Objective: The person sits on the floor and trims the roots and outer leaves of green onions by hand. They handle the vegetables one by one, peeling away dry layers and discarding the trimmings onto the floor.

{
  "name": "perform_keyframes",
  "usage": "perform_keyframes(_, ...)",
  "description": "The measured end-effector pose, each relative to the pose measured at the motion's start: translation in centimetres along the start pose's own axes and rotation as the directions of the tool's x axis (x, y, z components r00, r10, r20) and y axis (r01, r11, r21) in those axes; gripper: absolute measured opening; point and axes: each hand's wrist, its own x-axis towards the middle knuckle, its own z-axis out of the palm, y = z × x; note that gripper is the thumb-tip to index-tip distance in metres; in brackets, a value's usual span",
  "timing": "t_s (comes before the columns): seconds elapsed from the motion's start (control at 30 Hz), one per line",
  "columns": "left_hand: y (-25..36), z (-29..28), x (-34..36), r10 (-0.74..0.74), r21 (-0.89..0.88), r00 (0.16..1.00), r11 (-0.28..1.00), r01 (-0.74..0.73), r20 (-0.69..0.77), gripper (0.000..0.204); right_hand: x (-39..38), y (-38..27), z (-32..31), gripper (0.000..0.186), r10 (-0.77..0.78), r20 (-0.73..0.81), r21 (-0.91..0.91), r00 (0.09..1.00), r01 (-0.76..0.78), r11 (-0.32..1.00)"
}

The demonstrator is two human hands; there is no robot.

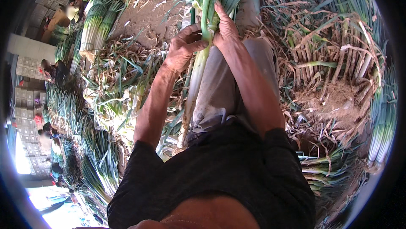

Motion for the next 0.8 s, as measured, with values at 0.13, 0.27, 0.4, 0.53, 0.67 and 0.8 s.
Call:
perform_keyframes(0.13, -1.2, -0.9, 0.5, -0.037, -0.11, 0.999, 0.993, 0.037, 0.006, 0.044, 0.7, 1.1, -0.8, 0.034, 0.0, 0.006, 0.049, 1.0, -0.001, 0.999)
perform_keyframes(0.27, -2.4, 0.0, 1.5, -0.068, -0.16, 0.974, 0.987, 0.033, -0.216, 0.026, 0.9, 2.1, -0.8, 0.03, -0.064, -0.105, 0.008, 0.992, 0.065, 0.998)
perform_keyframes(0.4, -3.3, 0.9, 1.2, 0.002, 0.025, 0.959, 1.0, 0.005, -0.284, 0.023, 0.8, 2.3, -1.8, 0.025, -0.076, -0.079, 0.099, 0.994, 0.083, 0.992)
perform_keyframes(0.53, -3.4, 0.9, 1.0, 0.086, 0.012, 0.947, 0.996, -0.087, -0.31, 0.031, 0.1, 2.8, -0.9, 0.029, -0.238, -0.275, -0.172, 0.931, 0.196, 0.966)
perform_keyframes(0.67, -3.6, 0.7, 0.1, 0.147, 0.035, 0.929, 0.989, -0.144, -0.34, 0.027, -0.4, 3.5, -0.5, 0.028, -0.301, -0.219, -0.234, 0.928, 0.25, 0.94)
perform_keyframes(0.8, -1.5, 1.4, -2.6, 0.228, 0.027, 0.91, 0.972, -0.233, -0.345, 0.019, 0.7, 2.3, -2.3, 0.036, -0.245, -0.395, -0.321, 0.885, 0.117, 0.94)
